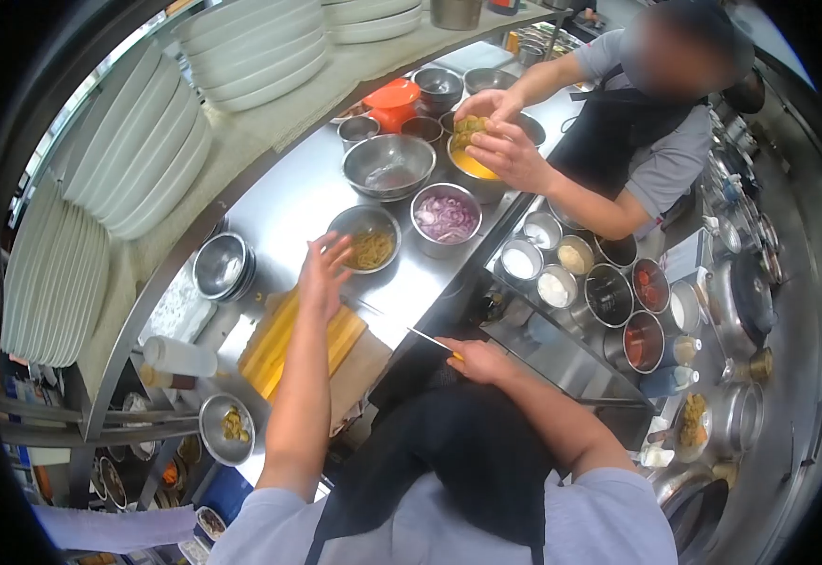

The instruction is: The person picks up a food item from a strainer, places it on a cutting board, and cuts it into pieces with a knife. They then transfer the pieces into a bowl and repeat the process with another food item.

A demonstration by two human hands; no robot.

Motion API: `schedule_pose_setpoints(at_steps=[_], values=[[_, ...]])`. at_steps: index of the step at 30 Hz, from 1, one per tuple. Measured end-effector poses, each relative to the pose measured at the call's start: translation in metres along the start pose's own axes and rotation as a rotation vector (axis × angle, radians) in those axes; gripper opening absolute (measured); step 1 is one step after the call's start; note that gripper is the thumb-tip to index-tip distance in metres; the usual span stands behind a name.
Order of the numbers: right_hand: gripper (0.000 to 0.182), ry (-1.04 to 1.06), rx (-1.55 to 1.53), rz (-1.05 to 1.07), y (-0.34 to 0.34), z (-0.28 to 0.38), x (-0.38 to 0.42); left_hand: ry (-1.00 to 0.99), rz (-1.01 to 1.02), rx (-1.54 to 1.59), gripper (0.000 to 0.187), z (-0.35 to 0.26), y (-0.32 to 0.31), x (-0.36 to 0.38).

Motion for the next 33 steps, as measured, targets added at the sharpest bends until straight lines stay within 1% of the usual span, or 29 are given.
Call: schedule_pose_setpoints(at_steps=[2,3,5,6,8,9,14,16,18,20,23,27,31,33], values=[[0.061,0.028,-0.029,-0.023,-0.001,0.002,-0.003,-0.005,-0.054,0.052,0.071,0.007,0.031,0.007],[0.061,0.018,-0.030,-0.028,0.001,0.003,-0.003,-0.002,-0.043,0.053,0.071,0.011,0.043,0.011],[0.061,0.008,0.013,0.011,0.001,0.008,-0.005,0.003,-0.123,0.111,0.070,0.020,0.075,0.019],[0.061,0.002,0.013,0.006,0.001,0.007,-0.007,0.003,-0.114,0.112,0.070,0.024,0.086,0.024],[0.060,0.029,-0.015,0.024,-0.008,0.008,-0.012,0.001,-0.176,0.109,0.066,0.034,0.114,0.036],[0.059,0.040,-0.027,0.009,-0.012,0.008,-0.014,0.001,-0.172,0.109,0.066,0.038,0.125,0.041],[0.058,0.022,-0.053,0.013,-0.017,0.010,-0.020,0.010,-0.305,0.159,0.057,0.057,0.176,0.073],[0.058,0.028,-0.059,0.001,-0.015,0.012,-0.022,0.014,-0.315,0.148,0.055,0.061,0.189,0.085],[0.058,0.006,-0.048,0.038,-0.015,0.012,-0.023,0.017,-0.323,0.137,0.054,0.064,0.199,0.095],[0.059,0.010,-0.049,0.026,-0.022,0.008,-0.027,0.036,-0.392,0.133,0.051,0.068,0.213,0.107],[0.059,0.011,-0.047,0.021,-0.023,0.009,-0.027,0.015,-0.423,0.144,0.050,0.069,0.225,0.116],[0.058,0.016,-0.055,0.017,-0.017,0.016,-0.023,0.029,-0.438,0.126,0.048,0.066,0.230,0.118],[0.058,0.025,-0.050,0.009,-0.014,0.019,-0.023,-0.020,-0.441,0.099,0.048,0.060,0.227,0.112],[0.058,-0.022,-0.084,0.058,-0.013,0.021,-0.023,-0.037,-0.434,0.091,0.048,0.057,0.224,0.109]])
Point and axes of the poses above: each hand's wrist, its own x-axis away from the middle knuckle, its own y-axis out of the back of the hand, z = x × y, the point moved 9 cm from there along -x, towards the middle knuckle, and after that the axes turned 6 degrees about x, right-handed, at the moved point
